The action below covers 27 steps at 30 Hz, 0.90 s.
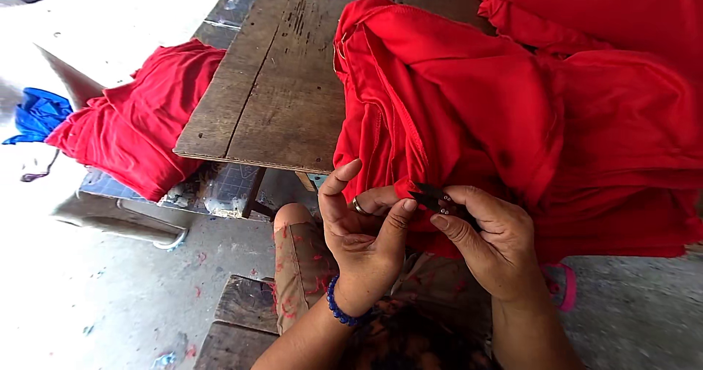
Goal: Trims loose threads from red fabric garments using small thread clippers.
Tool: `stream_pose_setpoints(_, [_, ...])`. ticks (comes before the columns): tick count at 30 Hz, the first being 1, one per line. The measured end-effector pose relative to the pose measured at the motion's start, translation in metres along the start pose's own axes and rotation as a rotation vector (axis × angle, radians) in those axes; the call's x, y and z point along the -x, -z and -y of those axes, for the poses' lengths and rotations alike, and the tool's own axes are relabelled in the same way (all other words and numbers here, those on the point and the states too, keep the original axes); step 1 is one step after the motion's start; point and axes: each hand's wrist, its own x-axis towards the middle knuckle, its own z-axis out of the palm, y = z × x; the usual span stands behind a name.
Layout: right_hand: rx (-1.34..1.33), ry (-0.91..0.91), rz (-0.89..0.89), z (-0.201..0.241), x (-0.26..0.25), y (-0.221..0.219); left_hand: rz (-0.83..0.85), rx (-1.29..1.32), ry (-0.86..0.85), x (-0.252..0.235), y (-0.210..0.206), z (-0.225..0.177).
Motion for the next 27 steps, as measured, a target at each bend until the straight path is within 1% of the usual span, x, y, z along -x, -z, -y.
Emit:
stream_pose_setpoints(3, [-0.009,0.010,-0.005,0.000,-0.002,0.001,0.008,-0.013,-0.028,-0.001,0.001,-0.001])
stream_pose_setpoints(5, [-0.097,-0.017,0.015,-0.002,-0.003,0.002,-0.002,0.008,0.012,-0.002,0.002,-0.001])
stream_pose_setpoints(9, [-0.277,-0.096,0.081,-0.012,-0.005,0.011,-0.081,0.132,0.230,-0.005,0.004,-0.005])
stream_pose_setpoints(13, [-0.261,-0.092,0.134,-0.014,-0.009,0.013,-0.110,0.222,0.366,-0.010,0.004,-0.010])
stream_pose_setpoints(18, [-0.193,-0.051,0.151,-0.012,-0.014,0.011,-0.098,0.212,0.389,-0.010,0.006,-0.012])
stream_pose_setpoints(22, [-0.140,-0.006,0.141,-0.010,-0.015,0.009,-0.124,0.244,0.413,-0.009,0.004,-0.014])
stream_pose_setpoints(27, [-0.094,0.037,0.131,-0.009,-0.017,0.009,-0.123,0.251,0.391,-0.008,0.005,-0.014])
